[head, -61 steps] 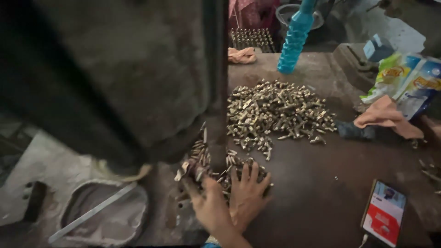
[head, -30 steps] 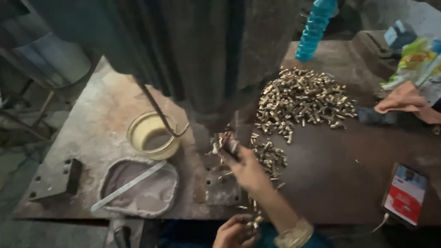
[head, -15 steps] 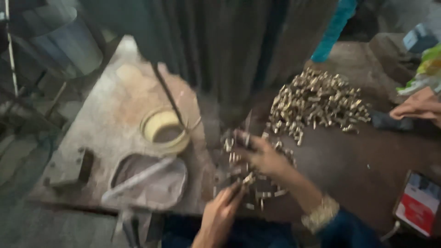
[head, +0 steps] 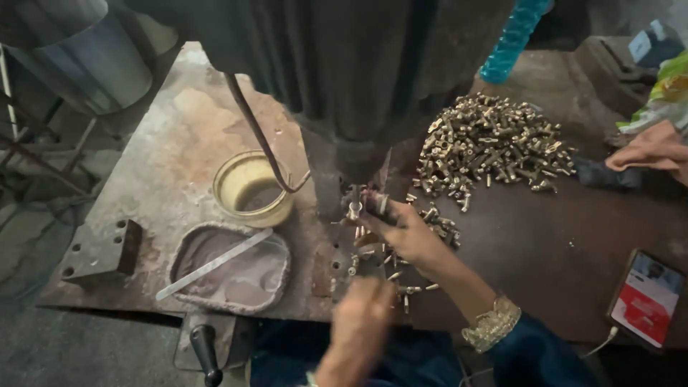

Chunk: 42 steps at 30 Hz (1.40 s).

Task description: Using a vertical drill press or tapping machine to process small brass metal fittings.

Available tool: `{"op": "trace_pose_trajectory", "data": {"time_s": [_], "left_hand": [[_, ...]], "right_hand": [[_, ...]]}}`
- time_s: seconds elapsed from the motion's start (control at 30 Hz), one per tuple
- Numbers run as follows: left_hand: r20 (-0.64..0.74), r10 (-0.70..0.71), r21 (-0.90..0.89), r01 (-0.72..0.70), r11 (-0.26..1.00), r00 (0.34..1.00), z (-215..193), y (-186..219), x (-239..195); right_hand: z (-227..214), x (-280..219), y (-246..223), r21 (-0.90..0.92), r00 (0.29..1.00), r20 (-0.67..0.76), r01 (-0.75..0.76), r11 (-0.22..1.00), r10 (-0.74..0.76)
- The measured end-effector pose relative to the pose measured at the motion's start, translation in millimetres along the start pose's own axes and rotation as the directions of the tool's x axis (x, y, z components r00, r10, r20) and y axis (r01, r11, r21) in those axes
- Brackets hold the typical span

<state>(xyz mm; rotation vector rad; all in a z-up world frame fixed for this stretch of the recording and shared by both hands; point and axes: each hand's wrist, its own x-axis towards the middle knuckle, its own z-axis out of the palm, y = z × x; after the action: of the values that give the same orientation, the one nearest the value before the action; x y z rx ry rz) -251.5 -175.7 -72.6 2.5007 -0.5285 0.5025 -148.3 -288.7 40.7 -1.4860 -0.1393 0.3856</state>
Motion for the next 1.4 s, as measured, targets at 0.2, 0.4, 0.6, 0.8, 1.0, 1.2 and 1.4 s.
{"op": "trace_pose_trajectory", "data": {"time_s": [0.2,0.4,0.6,0.8,1.0,1.2,1.4], "left_hand": [[0.248,0.050,0.076,-0.071,0.995,0.968,76.5,20.5,-22.9],[0.063,-0.108,-0.211,0.119,0.970,0.992,8.1,-3.9,-37.2],[-0.161,-0.340,-0.054,0.336,0.940,0.926,-139.0,-80.4,-17.1],[0.037,-0.402,0.159,0.392,0.906,0.915,-106.0,-138.6,-28.5],[0.021,-0.501,-0.300,0.483,0.822,0.865,-108.2,-166.6,-26.6],[0.317,-0.610,-0.808,0.544,0.227,0.726,-89.6,-130.5,-44.8],[-0.089,-0.541,-0.720,0.321,0.615,0.836,-43.0,-44.4,-38.2]], "right_hand": [[-7.4,4.9,23.4,0.033,0.990,0.034,0.133,0.991,-0.134],[28.2,-11.0,24.2,0.106,0.960,-0.270,0.111,0.988,-0.079],[30.7,-6.0,52.0,0.122,0.930,-0.272,0.289,0.949,-0.248],[15.7,-1.8,63.0,0.132,0.943,-0.276,0.229,0.964,-0.186],[11.6,2.6,52.6,0.212,0.960,-0.248,0.181,0.960,-0.126],[6.6,1.1,57.8,0.070,0.951,-0.254,0.200,0.977,-0.177],[-0.6,3.6,70.4,-0.001,0.948,-0.259,0.191,0.982,-0.185]]}}
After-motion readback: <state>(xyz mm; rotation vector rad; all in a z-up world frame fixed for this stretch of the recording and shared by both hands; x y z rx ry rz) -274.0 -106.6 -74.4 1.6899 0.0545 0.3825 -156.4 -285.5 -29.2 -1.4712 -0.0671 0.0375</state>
